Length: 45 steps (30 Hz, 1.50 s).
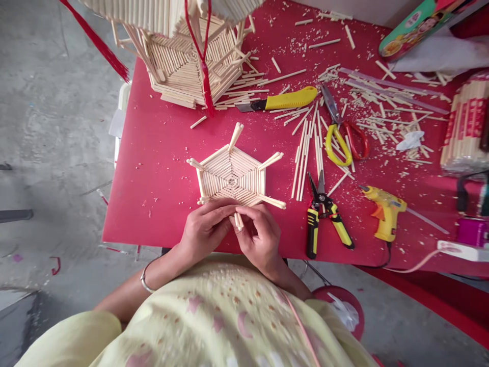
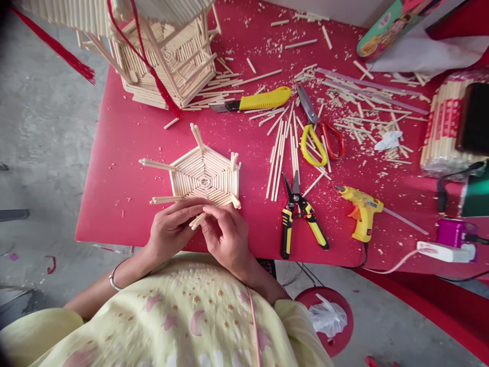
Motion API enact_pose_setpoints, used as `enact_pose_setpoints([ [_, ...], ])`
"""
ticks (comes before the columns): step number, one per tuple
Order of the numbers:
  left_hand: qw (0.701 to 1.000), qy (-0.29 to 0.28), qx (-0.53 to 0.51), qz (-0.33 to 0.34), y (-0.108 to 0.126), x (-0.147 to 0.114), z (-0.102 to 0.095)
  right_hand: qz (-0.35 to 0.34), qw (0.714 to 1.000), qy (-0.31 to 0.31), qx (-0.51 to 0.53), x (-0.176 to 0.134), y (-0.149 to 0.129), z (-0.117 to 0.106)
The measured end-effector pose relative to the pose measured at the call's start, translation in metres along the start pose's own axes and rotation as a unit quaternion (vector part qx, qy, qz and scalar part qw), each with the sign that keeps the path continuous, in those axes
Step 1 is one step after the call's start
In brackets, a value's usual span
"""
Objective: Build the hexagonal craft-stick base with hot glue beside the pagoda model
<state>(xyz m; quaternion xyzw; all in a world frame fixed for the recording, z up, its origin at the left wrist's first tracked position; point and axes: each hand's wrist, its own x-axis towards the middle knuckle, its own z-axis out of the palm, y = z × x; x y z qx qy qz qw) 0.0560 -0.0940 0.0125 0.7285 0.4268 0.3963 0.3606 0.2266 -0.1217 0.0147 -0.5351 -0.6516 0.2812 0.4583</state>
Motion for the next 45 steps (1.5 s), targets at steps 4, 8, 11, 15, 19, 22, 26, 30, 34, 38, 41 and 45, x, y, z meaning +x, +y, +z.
enact_pose_setpoints([
  [4, 1.000, 0.002, 0.000, -0.001, 0.0004, -0.0001, 0.0000, -0.001, 1.000, 0.002, -0.002, -0.0001, 0.0002, 0.0004],
  [8, 1.000, 0.001, 0.001, -0.003, 0.0008, 0.0002, -0.0003, -0.003, 1.000, 0.005, -0.001, 0.0001, 0.0003, 0.0006],
  [11, 1.000, 0.002, 0.004, -0.005, 0.0009, 0.0003, -0.0001, 0.001, 1.000, 0.000, -0.004, 0.0001, 0.0003, 0.0005],
  [15, 1.000, 0.004, 0.002, -0.004, 0.0008, 0.0005, 0.0002, 0.001, 1.000, 0.001, -0.003, 0.0001, -0.0001, 0.0005],
  [19, 1.000, 0.004, 0.003, -0.002, 0.0009, 0.0010, 0.0001, 0.000, 1.000, 0.003, -0.001, 0.0000, -0.0003, 0.0005],
  [22, 1.000, 0.004, 0.005, -0.001, 0.0012, 0.0015, -0.0002, 0.002, 1.000, 0.001, -0.006, -0.0005, 0.0002, 0.0006],
  [26, 1.000, 0.005, 0.007, 0.000, 0.0013, 0.0017, -0.0002, 0.003, 1.000, -0.002, -0.007, -0.0009, 0.0007, 0.0005],
  [30, 1.000, 0.005, 0.002, 0.001, 0.0008, 0.0011, -0.0001, -0.001, 1.000, -0.001, -0.006, -0.0004, 0.0000, 0.0002],
  [34, 1.000, 0.004, 0.002, 0.003, 0.0007, 0.0008, -0.0001, -0.005, 1.000, 0.002, 0.000, 0.0002, -0.0007, -0.0001],
  [38, 1.000, 0.005, 0.004, 0.005, 0.0010, 0.0009, -0.0004, -0.003, 1.000, 0.001, 0.002, 0.0005, -0.0006, 0.0002],
  [41, 1.000, 0.004, 0.006, 0.004, 0.0008, 0.0010, -0.0004, 0.000, 1.000, 0.000, 0.003, 0.0003, -0.0005, 0.0004],
  [45, 1.000, 0.003, 0.005, 0.003, 0.0003, 0.0009, -0.0004, 0.000, 1.000, 0.000, 0.003, 0.0001, -0.0008, 0.0002],
])
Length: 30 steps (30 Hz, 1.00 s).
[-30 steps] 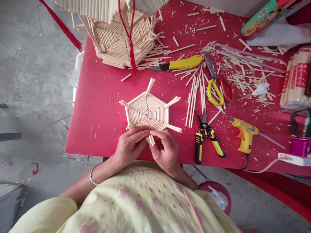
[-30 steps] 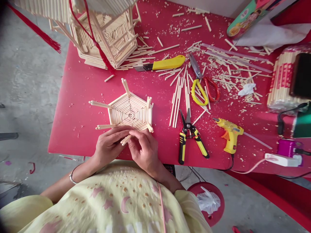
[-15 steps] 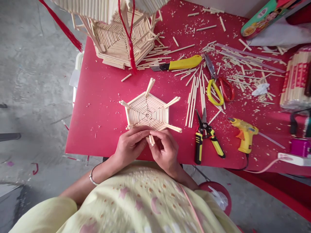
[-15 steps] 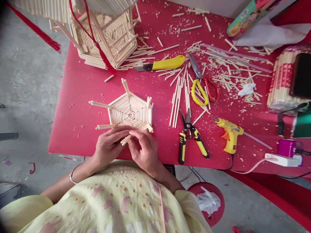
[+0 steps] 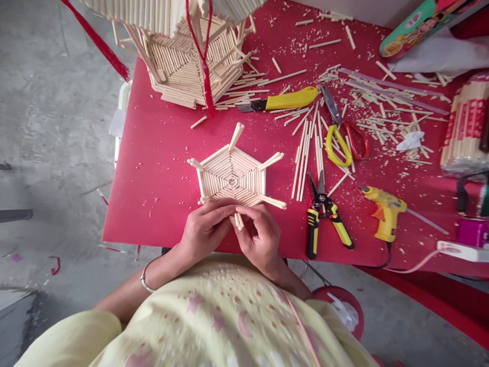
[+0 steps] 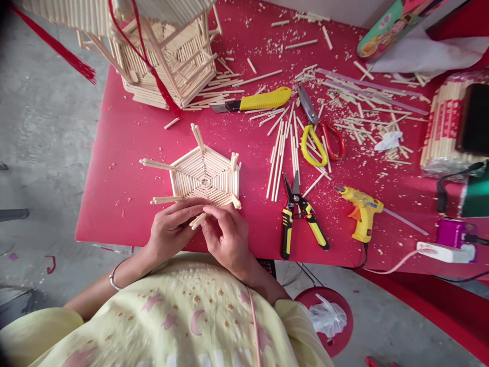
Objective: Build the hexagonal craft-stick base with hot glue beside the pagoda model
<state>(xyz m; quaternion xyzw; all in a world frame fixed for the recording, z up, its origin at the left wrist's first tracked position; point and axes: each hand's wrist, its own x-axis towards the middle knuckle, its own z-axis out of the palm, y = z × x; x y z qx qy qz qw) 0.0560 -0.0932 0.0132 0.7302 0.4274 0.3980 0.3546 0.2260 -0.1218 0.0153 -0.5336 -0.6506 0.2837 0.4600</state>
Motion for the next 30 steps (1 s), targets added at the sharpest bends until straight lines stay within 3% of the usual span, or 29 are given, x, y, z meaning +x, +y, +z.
enact_pose_setpoints([
  [30, 1.000, 0.000, -0.009, -0.004, 0.0002, 0.0001, 0.0004, -0.001, 1.000, 0.001, 0.002, -0.0002, 0.0006, 0.0000],
])
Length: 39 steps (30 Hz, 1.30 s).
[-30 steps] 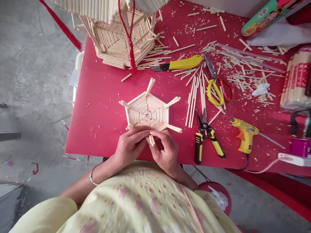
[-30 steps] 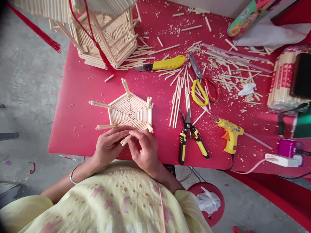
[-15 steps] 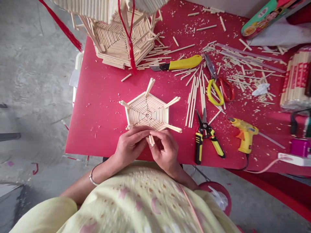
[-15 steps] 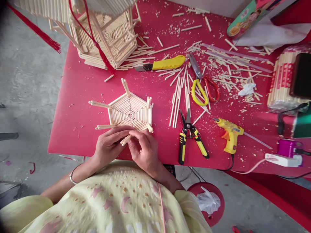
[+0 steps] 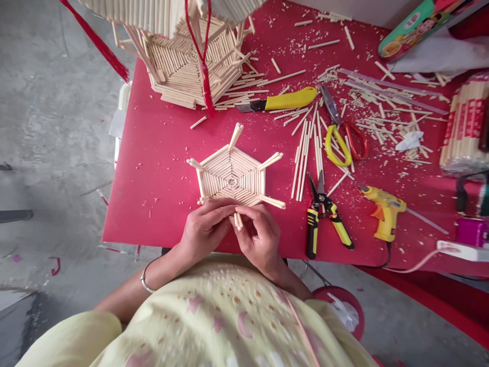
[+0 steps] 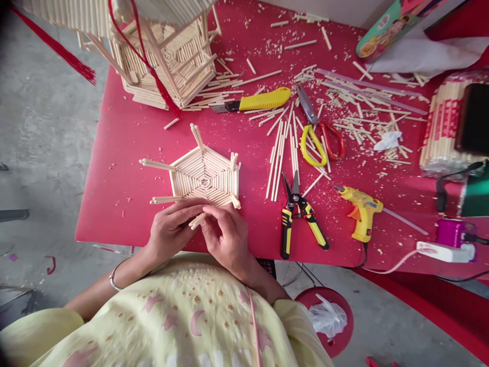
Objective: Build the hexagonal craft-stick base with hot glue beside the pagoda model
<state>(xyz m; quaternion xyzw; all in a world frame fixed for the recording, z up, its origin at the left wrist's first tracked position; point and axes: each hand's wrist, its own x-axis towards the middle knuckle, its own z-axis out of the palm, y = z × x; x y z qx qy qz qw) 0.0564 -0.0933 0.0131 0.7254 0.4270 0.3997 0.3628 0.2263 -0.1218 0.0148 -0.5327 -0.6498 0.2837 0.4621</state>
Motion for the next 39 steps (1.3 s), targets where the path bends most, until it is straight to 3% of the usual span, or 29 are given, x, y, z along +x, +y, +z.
enact_pose_setpoints([
  [39, 1.000, 0.004, 0.001, -0.005, -0.0002, -0.0013, 0.0006, 0.001, 1.000, -0.002, -0.005, -0.0004, -0.0005, 0.0000],
])
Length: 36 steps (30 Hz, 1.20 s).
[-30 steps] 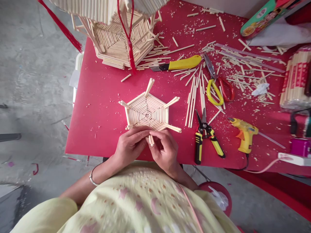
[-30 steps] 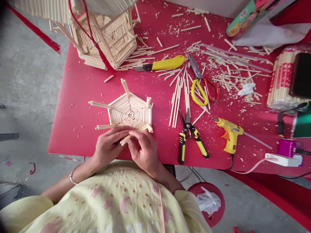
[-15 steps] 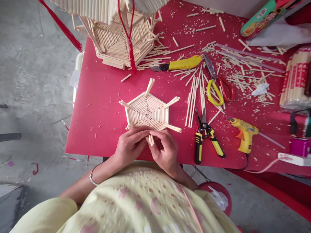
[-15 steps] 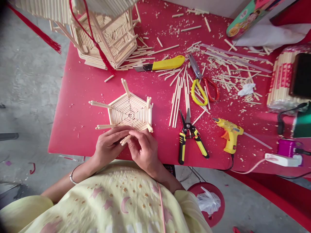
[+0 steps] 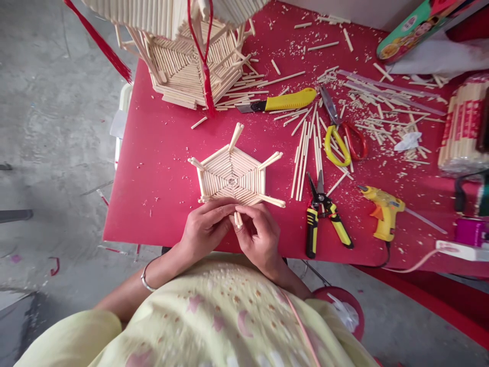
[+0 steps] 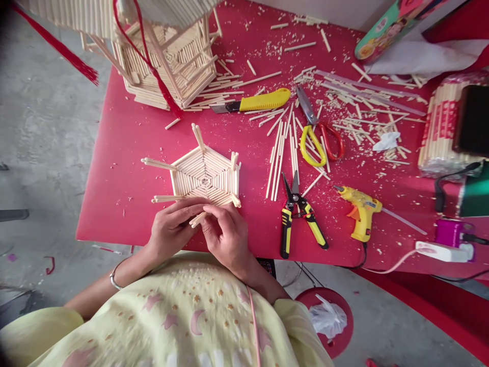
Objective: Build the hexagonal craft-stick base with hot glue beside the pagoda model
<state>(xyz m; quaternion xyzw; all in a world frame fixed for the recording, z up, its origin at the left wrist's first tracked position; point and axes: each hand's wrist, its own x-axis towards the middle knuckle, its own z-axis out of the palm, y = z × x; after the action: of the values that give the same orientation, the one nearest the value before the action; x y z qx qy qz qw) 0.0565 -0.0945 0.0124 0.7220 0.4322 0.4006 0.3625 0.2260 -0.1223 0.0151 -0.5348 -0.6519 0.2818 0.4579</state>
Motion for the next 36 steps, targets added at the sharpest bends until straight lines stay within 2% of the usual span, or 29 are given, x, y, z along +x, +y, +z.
enact_pose_setpoints([
  [36, 1.000, 0.012, -0.002, 0.007, -0.0040, -0.0015, 0.0025, -0.008, 1.000, 0.020, -0.020, 0.0006, -0.0007, 0.0034],
])
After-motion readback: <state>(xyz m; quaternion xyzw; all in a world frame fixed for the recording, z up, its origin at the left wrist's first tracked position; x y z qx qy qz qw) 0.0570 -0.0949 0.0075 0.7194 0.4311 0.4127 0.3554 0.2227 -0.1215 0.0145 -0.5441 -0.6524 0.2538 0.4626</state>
